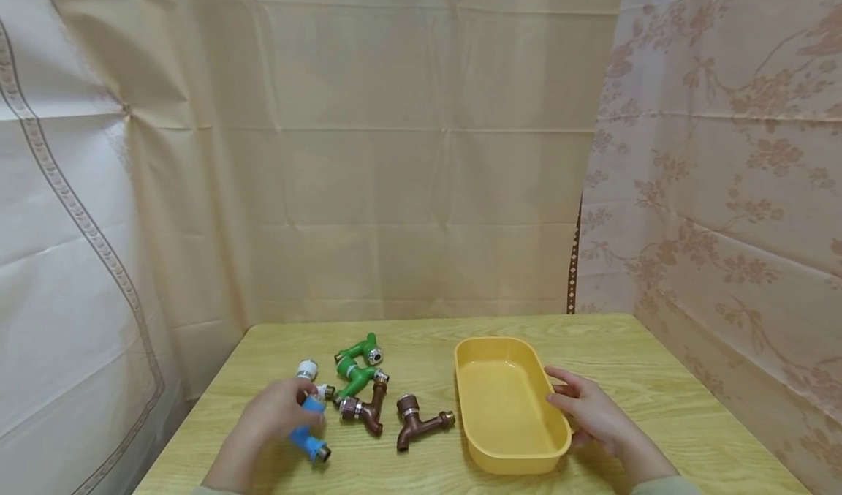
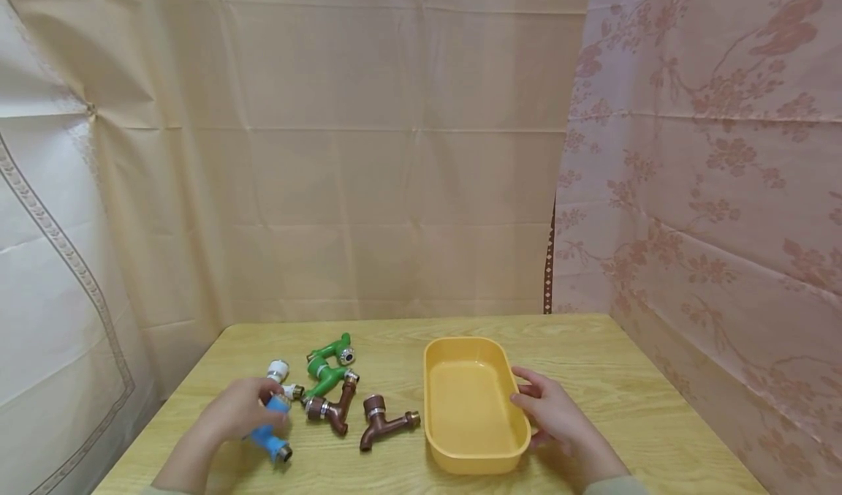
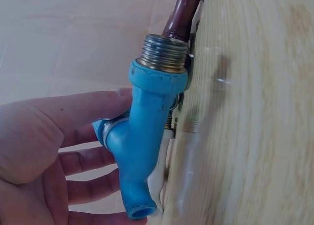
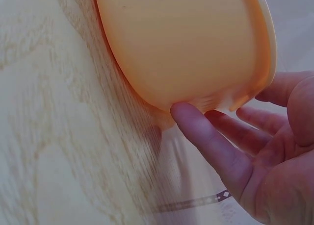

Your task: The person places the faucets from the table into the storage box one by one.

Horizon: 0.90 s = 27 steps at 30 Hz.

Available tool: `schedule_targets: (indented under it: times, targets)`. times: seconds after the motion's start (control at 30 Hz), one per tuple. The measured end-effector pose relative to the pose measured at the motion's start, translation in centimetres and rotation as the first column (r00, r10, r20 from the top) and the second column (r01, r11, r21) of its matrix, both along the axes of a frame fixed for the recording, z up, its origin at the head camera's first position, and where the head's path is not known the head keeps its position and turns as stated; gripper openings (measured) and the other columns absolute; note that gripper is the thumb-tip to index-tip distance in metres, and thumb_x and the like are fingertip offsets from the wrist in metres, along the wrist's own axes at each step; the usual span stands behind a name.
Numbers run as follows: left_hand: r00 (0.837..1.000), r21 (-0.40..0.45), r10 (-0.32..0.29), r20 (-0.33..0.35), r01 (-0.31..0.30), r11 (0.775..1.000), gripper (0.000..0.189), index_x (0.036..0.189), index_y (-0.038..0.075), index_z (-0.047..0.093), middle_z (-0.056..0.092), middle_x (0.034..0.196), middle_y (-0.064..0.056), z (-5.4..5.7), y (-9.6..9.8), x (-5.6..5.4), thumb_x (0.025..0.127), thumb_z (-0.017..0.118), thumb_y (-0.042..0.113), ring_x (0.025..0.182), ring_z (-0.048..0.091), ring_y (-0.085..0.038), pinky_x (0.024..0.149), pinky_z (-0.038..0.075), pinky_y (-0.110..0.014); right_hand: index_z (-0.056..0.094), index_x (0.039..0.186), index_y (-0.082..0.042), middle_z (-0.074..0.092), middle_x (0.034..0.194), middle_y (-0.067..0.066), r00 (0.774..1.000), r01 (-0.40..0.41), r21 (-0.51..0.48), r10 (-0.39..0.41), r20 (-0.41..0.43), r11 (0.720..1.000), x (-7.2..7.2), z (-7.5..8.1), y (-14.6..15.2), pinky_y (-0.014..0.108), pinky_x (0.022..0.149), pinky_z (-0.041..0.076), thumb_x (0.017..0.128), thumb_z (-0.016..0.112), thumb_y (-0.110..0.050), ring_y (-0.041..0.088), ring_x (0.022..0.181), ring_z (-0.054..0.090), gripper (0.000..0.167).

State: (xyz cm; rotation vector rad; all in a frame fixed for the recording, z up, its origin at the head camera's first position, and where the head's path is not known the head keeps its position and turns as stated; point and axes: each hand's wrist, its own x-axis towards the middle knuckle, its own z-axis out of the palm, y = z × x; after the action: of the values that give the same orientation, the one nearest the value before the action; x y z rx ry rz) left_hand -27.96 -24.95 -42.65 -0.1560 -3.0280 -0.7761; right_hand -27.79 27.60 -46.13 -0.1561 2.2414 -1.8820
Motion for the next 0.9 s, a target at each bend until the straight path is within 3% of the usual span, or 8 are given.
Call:
schedule_targets:
  times: [0.13, 0.47, 0.73, 0.9]
  targets:
    - [1.000, 0.033, 0.008, -0.022, -0.007, 0.999, 0.038, 0.107, 0.014, 0.073, 0.064, 0.090, 0.001, 0.2, 0.0, -0.1, 0.077, 0.089, 0.030, 0.080, 0.057, -0.017, 0.068, 0.049, -0.039, 0.023, 0.160, -0.001, 0.034, 0.148, 0.041, 1.000, 0.004, 0.005, -0.004, 0.008, 1.000, 0.0, 0.1, 0.0, 0.060, 0.065, 0.058, 0.103, 0.060, -0.014, 0.038, 0.106, 0.066, 0.069]
    - [0.987, 0.137, 0.051, -0.150, -0.030, 0.990, 0.044, 0.117, 0.010, 0.073, 0.067, 0.095, 0.001, 0.6, 0.3, -0.2, 0.080, 0.087, 0.030, 0.080, 0.059, -0.016, 0.060, 0.048, -0.034, 0.023, 0.160, 0.000, 0.035, 0.148, 0.041, 1.000, -0.008, 0.007, 0.008, 0.003, 1.000, 0.0, 0.1, 0.1, 0.059, 0.065, 0.058, 0.103, 0.061, -0.015, 0.038, 0.107, 0.066, 0.070]
    - [0.976, 0.238, 0.126, -0.178, -0.082, 0.968, 0.052, 0.123, 0.012, 0.071, 0.068, 0.106, -0.003, 0.9, 0.2, -0.3, 0.082, 0.085, 0.041, 0.090, 0.065, -0.020, 0.065, 0.055, -0.033, 0.026, 0.159, -0.001, 0.036, 0.148, 0.040, 1.000, 0.011, 0.028, -0.011, -0.008, 1.000, -0.2, -0.1, 0.1, 0.059, 0.064, 0.058, 0.103, 0.061, -0.016, 0.038, 0.109, 0.065, 0.067]
    - [0.969, 0.274, 0.142, -0.205, -0.082, 0.958, 0.055, 0.127, 0.009, 0.068, 0.069, 0.108, -0.004, 1.1, 0.3, -0.3, 0.084, 0.085, 0.039, 0.093, 0.067, -0.021, 0.068, 0.057, -0.035, 0.027, 0.159, -0.001, 0.039, 0.147, 0.039, 1.000, 0.019, 0.038, -0.019, -0.001, 0.999, -0.3, -0.2, 0.1, 0.058, 0.063, 0.059, 0.103, 0.060, -0.015, 0.037, 0.106, 0.066, 0.067]
